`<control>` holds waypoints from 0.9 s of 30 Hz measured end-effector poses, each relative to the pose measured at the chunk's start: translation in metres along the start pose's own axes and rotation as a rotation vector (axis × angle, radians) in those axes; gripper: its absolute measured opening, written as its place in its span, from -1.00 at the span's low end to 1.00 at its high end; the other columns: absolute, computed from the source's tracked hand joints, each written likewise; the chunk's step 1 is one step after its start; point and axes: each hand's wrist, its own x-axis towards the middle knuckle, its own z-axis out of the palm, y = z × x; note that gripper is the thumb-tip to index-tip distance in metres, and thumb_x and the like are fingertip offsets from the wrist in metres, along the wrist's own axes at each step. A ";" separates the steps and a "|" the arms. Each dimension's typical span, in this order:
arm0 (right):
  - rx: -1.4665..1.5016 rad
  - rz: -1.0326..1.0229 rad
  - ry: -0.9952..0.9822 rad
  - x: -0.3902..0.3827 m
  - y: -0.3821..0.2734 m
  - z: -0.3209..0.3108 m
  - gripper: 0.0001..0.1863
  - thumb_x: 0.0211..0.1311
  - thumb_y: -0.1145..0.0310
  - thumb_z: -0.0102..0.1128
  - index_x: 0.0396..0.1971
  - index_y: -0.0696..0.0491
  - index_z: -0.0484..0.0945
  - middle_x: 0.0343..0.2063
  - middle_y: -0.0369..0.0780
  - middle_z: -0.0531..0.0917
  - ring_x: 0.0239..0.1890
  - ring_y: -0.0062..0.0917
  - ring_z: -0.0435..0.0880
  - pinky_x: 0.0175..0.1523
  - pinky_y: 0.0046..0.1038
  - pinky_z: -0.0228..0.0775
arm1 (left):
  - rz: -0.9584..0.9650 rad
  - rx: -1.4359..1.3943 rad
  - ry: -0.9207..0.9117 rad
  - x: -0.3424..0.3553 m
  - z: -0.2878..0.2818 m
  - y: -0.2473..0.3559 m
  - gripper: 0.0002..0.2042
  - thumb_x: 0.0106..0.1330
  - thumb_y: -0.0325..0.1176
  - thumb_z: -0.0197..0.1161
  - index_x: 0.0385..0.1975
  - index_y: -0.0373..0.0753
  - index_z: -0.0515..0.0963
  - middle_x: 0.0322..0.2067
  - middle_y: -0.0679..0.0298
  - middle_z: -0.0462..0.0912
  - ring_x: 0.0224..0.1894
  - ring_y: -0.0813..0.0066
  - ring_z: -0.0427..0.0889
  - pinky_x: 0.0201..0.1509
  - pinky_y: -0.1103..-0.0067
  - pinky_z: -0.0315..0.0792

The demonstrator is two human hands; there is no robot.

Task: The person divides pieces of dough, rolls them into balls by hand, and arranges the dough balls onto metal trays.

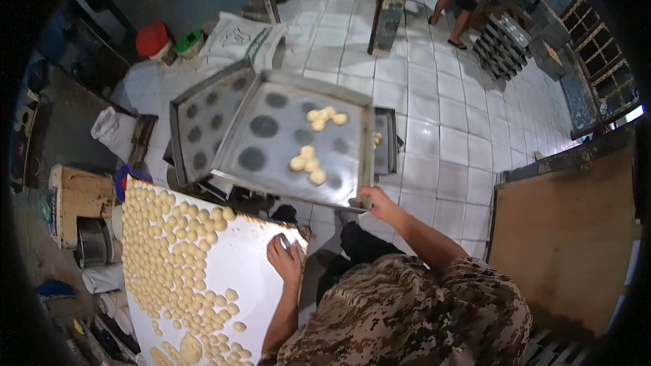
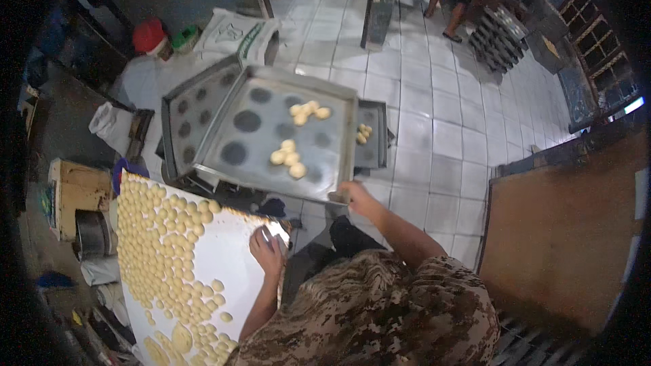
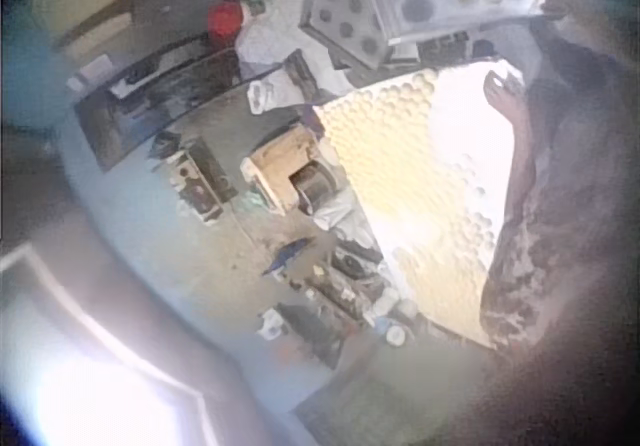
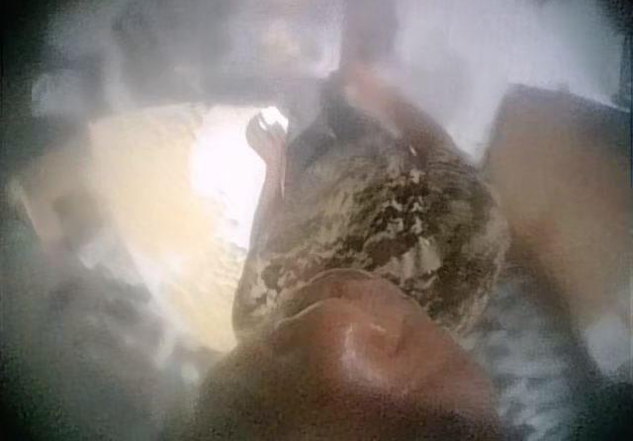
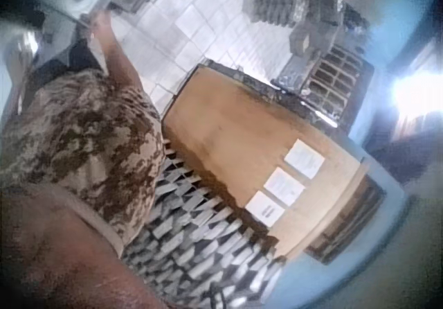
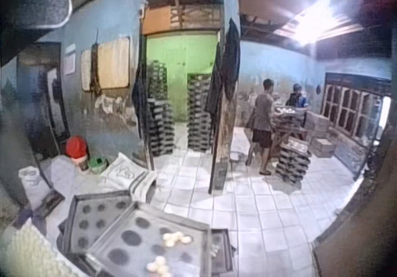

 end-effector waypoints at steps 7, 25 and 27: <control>0.048 -0.090 0.166 0.003 -0.026 -0.104 -0.56 0.18 0.50 0.25 0.06 0.30 0.43 -0.22 -0.15 0.64 -0.30 -0.31 0.71 -0.19 -0.33 0.64 | -0.145 0.267 0.021 0.001 0.027 0.017 -0.39 0.46 -0.04 0.23 0.36 -0.34 0.40 0.35 -0.07 0.36 0.43 -0.14 0.23 0.53 0.01 0.09; 0.078 -0.006 0.448 0.346 0.098 -0.192 -0.72 0.32 0.47 0.21 -0.01 0.22 0.51 -0.16 -0.12 0.67 -0.20 -0.38 0.73 -0.16 -0.28 0.73 | -0.335 0.261 -0.099 -0.003 0.038 0.006 -0.19 0.52 0.25 0.01 0.47 -0.39 0.24 0.45 -0.18 0.08 0.51 -0.16 0.09 0.53 -0.04 0.05; 0.068 0.038 0.439 0.365 0.105 -0.197 -0.70 0.41 0.44 0.20 0.04 0.25 0.51 -0.14 -0.10 0.69 -0.16 -0.37 0.74 -0.14 -0.29 0.73 | -0.334 0.289 -0.114 -0.003 0.036 0.006 -0.18 0.52 0.26 0.01 0.47 -0.39 0.23 0.46 -0.18 0.08 0.52 -0.16 0.08 0.54 -0.04 0.04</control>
